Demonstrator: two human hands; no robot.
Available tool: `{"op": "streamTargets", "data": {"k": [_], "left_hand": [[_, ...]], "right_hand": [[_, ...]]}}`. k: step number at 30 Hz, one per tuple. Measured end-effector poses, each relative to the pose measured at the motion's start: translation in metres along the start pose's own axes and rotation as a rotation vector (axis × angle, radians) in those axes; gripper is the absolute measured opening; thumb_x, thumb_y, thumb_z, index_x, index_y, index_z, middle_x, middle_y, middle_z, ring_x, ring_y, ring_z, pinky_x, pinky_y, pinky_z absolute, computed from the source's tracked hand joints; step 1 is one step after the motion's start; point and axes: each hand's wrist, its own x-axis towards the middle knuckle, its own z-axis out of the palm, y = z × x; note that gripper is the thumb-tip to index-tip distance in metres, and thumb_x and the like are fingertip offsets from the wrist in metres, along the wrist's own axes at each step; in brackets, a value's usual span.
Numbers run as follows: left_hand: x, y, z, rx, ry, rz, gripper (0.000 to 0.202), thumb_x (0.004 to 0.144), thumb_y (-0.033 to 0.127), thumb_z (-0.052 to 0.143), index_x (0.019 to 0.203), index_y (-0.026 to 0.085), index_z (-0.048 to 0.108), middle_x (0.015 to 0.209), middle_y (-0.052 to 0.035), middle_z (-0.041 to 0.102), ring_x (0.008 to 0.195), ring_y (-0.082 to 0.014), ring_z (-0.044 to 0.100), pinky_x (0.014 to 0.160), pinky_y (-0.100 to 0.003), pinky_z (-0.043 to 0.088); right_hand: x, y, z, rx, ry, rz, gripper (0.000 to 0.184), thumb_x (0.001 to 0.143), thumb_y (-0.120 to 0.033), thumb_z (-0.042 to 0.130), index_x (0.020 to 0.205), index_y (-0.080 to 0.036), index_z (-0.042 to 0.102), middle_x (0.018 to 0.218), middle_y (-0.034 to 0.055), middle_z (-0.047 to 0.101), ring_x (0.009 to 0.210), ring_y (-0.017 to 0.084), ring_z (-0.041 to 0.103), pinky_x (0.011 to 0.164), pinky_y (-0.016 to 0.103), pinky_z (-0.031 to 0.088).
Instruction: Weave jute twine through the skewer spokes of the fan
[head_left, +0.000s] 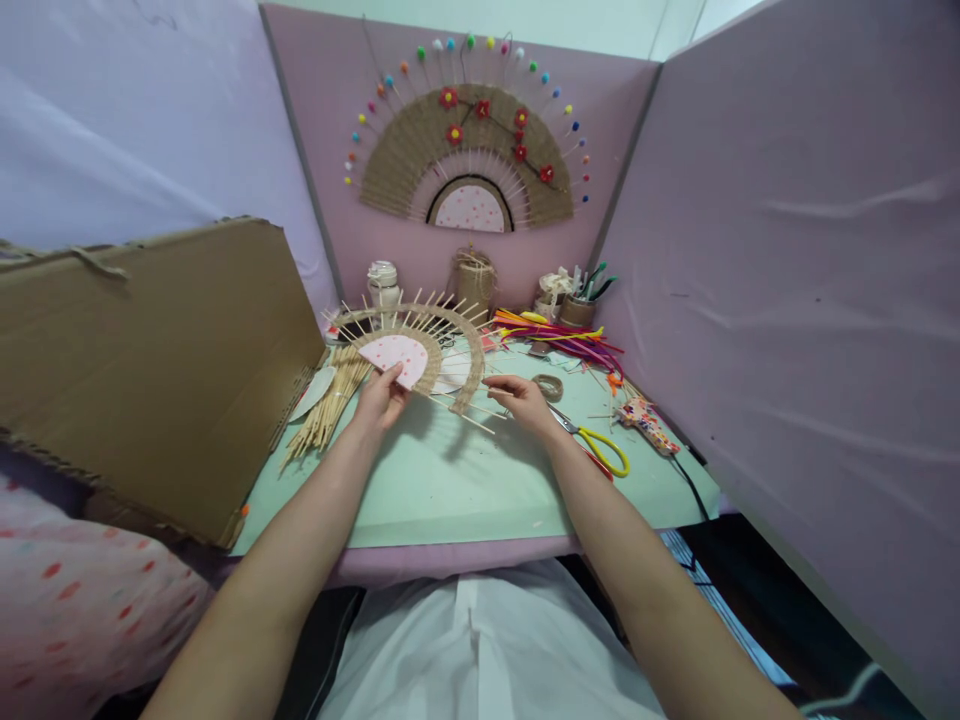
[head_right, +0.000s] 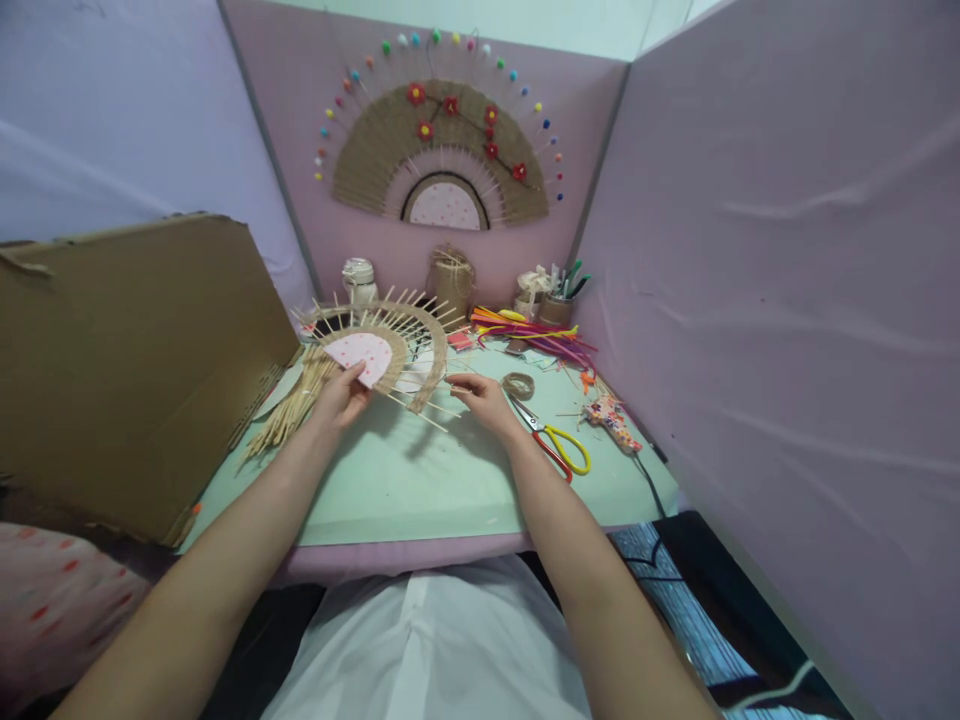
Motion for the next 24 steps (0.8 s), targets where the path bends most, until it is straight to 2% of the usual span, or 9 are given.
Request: {"op": "streamTargets", "data": {"k": [8,15,21,24], "left_hand": [[-0.013,-0.010,0.011,0.005,-0.108,-0.039,0.053,0.067,-0.003,0.063,0.114,0.020,0.055,0.107,-0.0053,0.068,0.092,-0.0138,0.065,0.080,-0.023,0.052],[-0.016,-0.015,0.014,0.025,-0.124,-0.041,0.047,0.068,-0.001,0.063,0.112,0.015,0.060,0.100,-0.0062,0.070,0.090,-0.0126,0.065,0.084,-0.020,0.050],[-0.016,-0.014,0.008,0.031,-0.184,-0.160,0.043,0.071,0.004,0.061,0.112,0.015,0.059,0.095,-0.0084,0.071,0.080,-0.0179,0.067,0.075,-0.030,0.056],[-0.014,-0.011,0.006,0.028,-0.163,-0.146,0.045,0.071,0.003,0.060,0.114,0.015,0.057,0.095,-0.0083,0.070,0.078,-0.0177,0.067,0.072,-0.031,0.057]], "right_hand": [[0.000,0.000,0.002,0.036,-0.004,0.037,0.032,0.069,-0.031,0.062,0.096,-0.017,0.070,0.095,0.0078,0.070,0.082,0.018,0.064,0.073,0.030,0.050],[0.002,0.001,0.002,0.045,-0.046,-0.006,0.030,0.069,-0.031,0.060,0.093,-0.017,0.072,0.090,0.0055,0.070,0.078,0.016,0.061,0.071,0.028,0.049],[0.001,0.000,0.003,0.010,-0.050,-0.034,0.028,0.072,-0.031,0.059,0.094,-0.018,0.072,0.090,0.0053,0.069,0.079,0.016,0.060,0.069,0.027,0.047],[0.001,0.002,0.004,-0.029,-0.035,-0.030,0.029,0.073,-0.032,0.060,0.096,-0.018,0.072,0.091,0.0066,0.069,0.077,0.016,0.059,0.066,0.027,0.047]]}}
